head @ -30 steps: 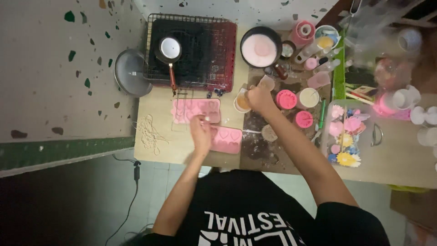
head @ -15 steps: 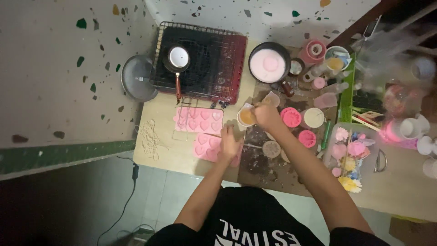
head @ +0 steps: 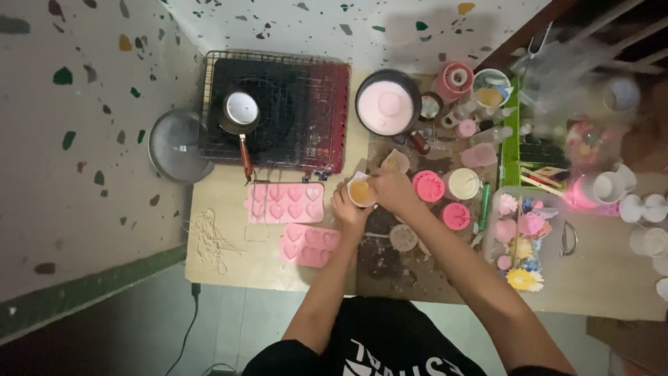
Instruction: Prepare wax and fragrance mixtures for candle making.
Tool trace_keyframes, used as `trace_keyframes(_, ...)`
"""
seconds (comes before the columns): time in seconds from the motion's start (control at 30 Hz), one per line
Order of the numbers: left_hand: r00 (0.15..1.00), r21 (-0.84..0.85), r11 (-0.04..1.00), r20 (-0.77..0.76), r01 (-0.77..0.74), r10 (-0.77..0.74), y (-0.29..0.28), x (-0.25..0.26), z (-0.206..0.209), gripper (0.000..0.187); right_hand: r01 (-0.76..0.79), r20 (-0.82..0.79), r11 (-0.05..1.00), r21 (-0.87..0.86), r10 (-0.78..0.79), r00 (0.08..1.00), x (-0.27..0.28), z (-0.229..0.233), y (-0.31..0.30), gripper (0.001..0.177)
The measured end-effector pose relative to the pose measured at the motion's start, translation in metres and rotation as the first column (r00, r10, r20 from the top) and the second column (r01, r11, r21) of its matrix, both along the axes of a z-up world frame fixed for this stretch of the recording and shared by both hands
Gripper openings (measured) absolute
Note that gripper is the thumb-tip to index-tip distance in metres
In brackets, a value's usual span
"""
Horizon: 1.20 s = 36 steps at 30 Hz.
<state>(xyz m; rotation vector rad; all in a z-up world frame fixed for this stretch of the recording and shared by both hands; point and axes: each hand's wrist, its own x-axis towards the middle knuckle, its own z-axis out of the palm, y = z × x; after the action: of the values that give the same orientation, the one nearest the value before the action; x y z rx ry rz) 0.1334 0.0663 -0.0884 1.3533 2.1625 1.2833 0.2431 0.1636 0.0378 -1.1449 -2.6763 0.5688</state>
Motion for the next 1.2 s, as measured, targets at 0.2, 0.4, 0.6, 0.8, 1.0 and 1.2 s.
trace_keyframes(0.2, 0.997, 0.128, 0.989, -0.055, 0.067, -0.061, 0.004, -0.011, 0.019, 0.097, -0.036, -0.187, 0.997, -0.073, 0.022, 0.982, 0.006, 0.006, -0.002, 0.023)
trace_keyframes(0.4, 0.995, -0.031, 0.995, 0.018, 0.099, -0.098, -0.003, -0.016, 0.028, 0.099, 0.040, 0.153, 0.999, -0.003, -0.039, 0.987, 0.016, 0.063, -0.014, 0.019)
trace_keyframes(0.6, 0.984, 0.203, 0.963, -0.008, 0.177, -0.179, -0.015, -0.011, 0.090, 0.098, -0.101, -0.228, 0.994, 0.046, 0.109, 0.968, 0.027, 0.114, -0.031, 0.021)
trace_keyframes(0.8, 0.974, 0.210, 0.952, -0.025, 0.224, -0.224, -0.028, 0.000, 0.153, 0.095, -0.157, -0.121, 0.987, -0.020, 0.154, 0.981, 0.034, 0.179, -0.057, 0.016)
trace_keyframes(1.0, 0.971, 0.189, 0.955, 0.031, 0.229, -0.239, -0.042, 0.014, 0.188, 0.098, -0.131, -0.079, 0.972, 0.194, 0.148, 0.986, 0.046, 0.216, -0.079, 0.008)
trace_keyframes(1.2, 0.962, 0.174, 0.948, 0.019, 0.265, -0.273, -0.052, 0.023, 0.218, 0.095, -0.087, -0.026, 0.956, 0.281, 0.099, 0.995, 0.053, 0.260, -0.093, 0.012)
